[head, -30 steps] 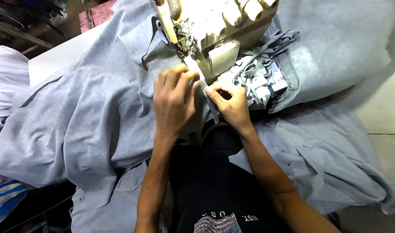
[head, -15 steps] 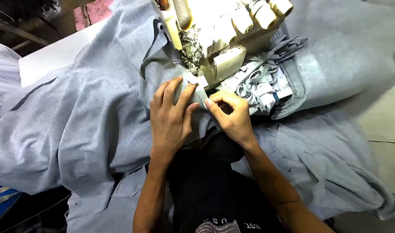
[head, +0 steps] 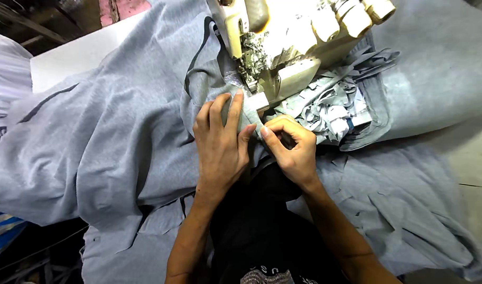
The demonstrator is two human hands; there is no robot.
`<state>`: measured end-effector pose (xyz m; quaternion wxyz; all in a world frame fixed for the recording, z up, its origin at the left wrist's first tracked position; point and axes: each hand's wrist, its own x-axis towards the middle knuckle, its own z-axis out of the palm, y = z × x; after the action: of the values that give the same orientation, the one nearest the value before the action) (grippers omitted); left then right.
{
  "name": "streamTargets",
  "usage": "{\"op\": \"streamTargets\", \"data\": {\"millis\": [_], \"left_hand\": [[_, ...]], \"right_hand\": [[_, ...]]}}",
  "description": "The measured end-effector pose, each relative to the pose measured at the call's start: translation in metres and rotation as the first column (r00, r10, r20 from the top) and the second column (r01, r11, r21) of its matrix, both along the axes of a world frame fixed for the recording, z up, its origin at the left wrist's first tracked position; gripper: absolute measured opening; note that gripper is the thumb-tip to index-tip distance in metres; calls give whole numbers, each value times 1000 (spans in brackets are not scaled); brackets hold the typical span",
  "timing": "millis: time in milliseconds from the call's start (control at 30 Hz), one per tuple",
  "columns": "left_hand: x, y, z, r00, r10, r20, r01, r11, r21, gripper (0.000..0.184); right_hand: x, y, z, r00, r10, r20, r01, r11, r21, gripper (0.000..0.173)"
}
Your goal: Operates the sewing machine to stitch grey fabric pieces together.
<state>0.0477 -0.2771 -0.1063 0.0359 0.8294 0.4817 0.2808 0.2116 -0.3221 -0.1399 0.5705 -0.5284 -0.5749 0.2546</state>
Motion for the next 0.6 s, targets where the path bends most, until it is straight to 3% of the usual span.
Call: {"op": "streamTargets", "data": {"millis": [300,600], "left_hand": [[30,-11,-3,997,40,62,-36,998,-55,64],[32,-7,2,999,5,46,-2,998,-67,59]], "right_hand": [[2,-9,-2,998,-67,-11,67,998,8,11],[2,-9,-11,993,-113,-24,113,994,-3,11]]}}
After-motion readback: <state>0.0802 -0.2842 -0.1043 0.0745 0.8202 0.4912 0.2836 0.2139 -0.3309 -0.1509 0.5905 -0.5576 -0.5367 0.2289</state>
